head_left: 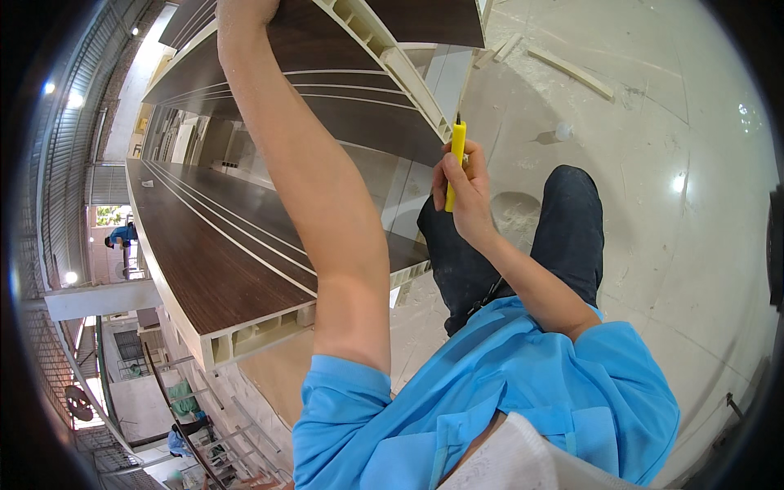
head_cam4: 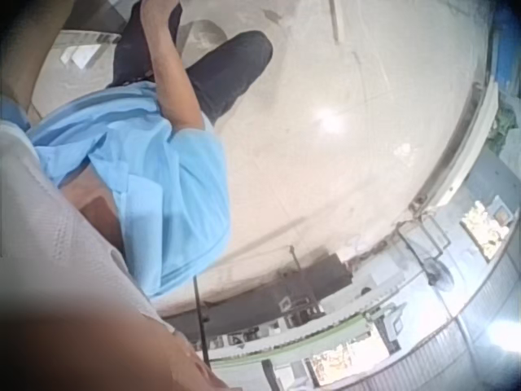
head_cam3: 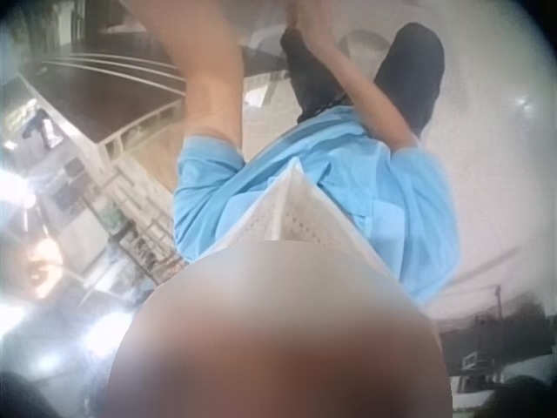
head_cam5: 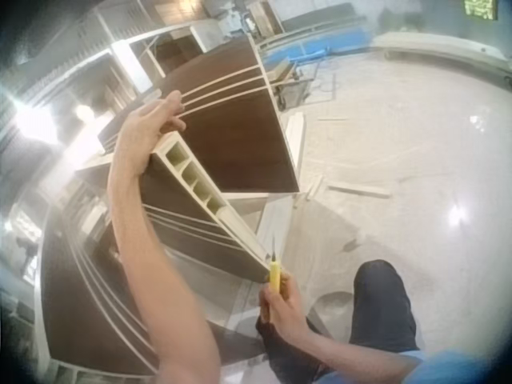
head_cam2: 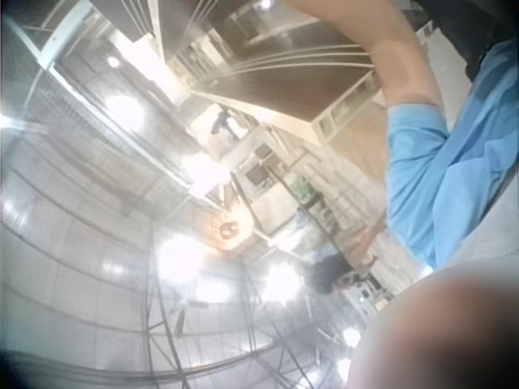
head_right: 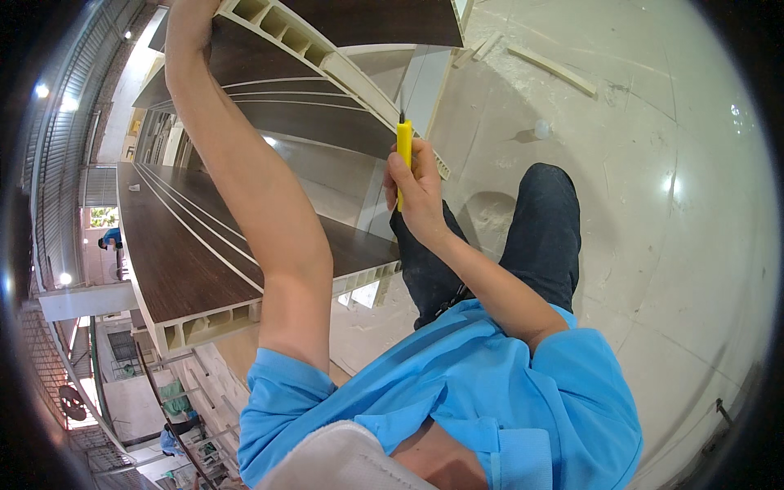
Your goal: The person kneels on the floor and assembles a wooden furniture piece. They apply glue to the joints, insert thin wooden strips, and use a utility knife to trim the excess material flush with the frame.
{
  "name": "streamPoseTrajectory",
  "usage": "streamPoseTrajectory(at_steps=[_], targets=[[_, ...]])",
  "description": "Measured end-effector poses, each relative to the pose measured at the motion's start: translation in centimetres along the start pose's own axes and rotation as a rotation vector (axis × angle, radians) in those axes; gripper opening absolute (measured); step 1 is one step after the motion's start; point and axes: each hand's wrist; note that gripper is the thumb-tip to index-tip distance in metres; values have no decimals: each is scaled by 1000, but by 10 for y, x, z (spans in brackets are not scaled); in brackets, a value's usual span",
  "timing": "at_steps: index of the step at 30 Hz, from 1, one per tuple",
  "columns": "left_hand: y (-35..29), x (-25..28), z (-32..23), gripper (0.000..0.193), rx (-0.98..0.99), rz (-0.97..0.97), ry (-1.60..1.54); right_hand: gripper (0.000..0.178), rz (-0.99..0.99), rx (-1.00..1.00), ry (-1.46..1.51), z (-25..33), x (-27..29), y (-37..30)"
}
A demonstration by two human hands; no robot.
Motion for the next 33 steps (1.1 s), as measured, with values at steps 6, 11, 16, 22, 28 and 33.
streamPoseTrajectory(at_steps=[6,11,16,22,28,33], targets=[[11,-5,-2,69,221,-44,-86,41,-68,-191,83,16,10,7],[0,3,3,67,-8,8,-57,43,-179,-253,256,-4,25,4],[-2,5,-5,65,20,22,-80,46,-325,-565,523,-28,24,9],[-16,7,-18,65,-12,1,-48,49,-367,-534,439,-47,11,20],[-13,6,-17,67,12,2,-24,50,-407,-474,446,-57,-1,22],[2,7,-11,66,116,8,-117,50,-419,-510,499,-55,-6,21]])
Point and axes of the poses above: each hand's wrist, its own y-axis towards the middle knuckle, its own x-axis out of the back of the hand, z = x × y, and after that the axes turned 14 degrees about y, right-handed
